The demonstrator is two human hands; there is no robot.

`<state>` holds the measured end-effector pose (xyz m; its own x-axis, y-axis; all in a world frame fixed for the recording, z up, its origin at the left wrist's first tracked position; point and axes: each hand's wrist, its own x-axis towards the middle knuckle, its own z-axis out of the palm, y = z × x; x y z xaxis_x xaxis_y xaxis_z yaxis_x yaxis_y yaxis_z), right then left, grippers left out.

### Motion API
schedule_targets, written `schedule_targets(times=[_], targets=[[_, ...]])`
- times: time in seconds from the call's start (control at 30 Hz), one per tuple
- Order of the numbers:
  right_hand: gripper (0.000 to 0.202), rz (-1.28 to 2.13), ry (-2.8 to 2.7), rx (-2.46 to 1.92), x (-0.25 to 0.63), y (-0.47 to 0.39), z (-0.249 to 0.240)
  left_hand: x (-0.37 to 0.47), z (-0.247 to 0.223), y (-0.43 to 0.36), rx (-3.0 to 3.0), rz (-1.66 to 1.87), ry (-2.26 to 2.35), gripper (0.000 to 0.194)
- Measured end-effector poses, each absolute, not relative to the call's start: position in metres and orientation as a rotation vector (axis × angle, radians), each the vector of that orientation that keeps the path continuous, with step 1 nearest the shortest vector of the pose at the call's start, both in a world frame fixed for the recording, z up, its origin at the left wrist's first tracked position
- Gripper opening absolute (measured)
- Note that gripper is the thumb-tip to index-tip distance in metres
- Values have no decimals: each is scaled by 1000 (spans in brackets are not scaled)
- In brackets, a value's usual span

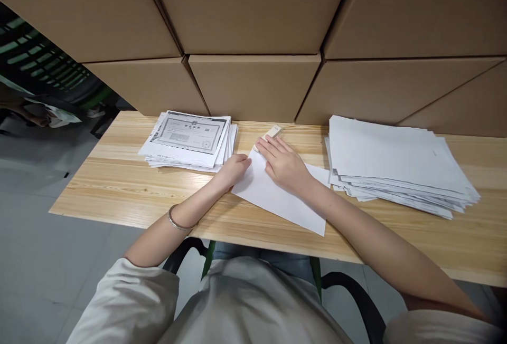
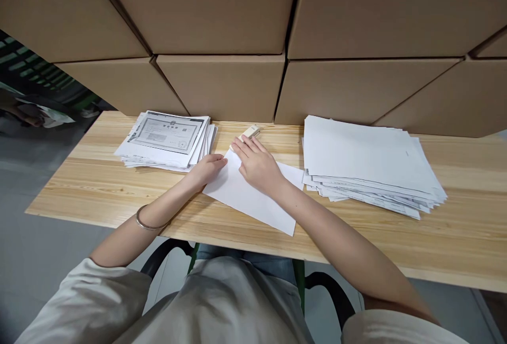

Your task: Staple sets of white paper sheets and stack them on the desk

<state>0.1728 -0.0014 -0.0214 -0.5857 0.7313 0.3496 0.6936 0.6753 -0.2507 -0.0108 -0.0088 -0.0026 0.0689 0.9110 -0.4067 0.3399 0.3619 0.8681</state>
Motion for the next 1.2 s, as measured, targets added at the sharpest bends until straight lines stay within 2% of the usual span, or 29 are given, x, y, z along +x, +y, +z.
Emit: schedule_targets(times=[0.27,0.43,0.57,0.67,0.77,0.87,0.97,1.13,1.2], targets=[[62,189,-2403,-1109,179,-4,-16,-15,2,-10,1483,535,1556,23],[59,268,-2223,-1184,204,-8,3,-30,34,-21,1668,271,1460,26],[51,431,-2121,-1277,221,-13,19,-40,62,-30,1744,354,1268,30],[55,150,-2153,-1159,212,-28,30,-40,64,-30,1652,690,1313,30],[72,-176,-2298,-925,184,-57,32,-34,52,-24,1412,1067,1313,26],[60,-398,-2410,-906,158,-82,24,-28,39,-19,1235,1245,1257,25],[54,-548,-2392,-957,157,-85,16,-21,33,-19,1195,1275,1203,30],[57,-515,-2343,-1068,206,-68,23,-15,33,-28,1291,986,1012,35],[61,-467,-2351,-1141,234,-65,29,-17,33,-30,1375,987,1012,38]])
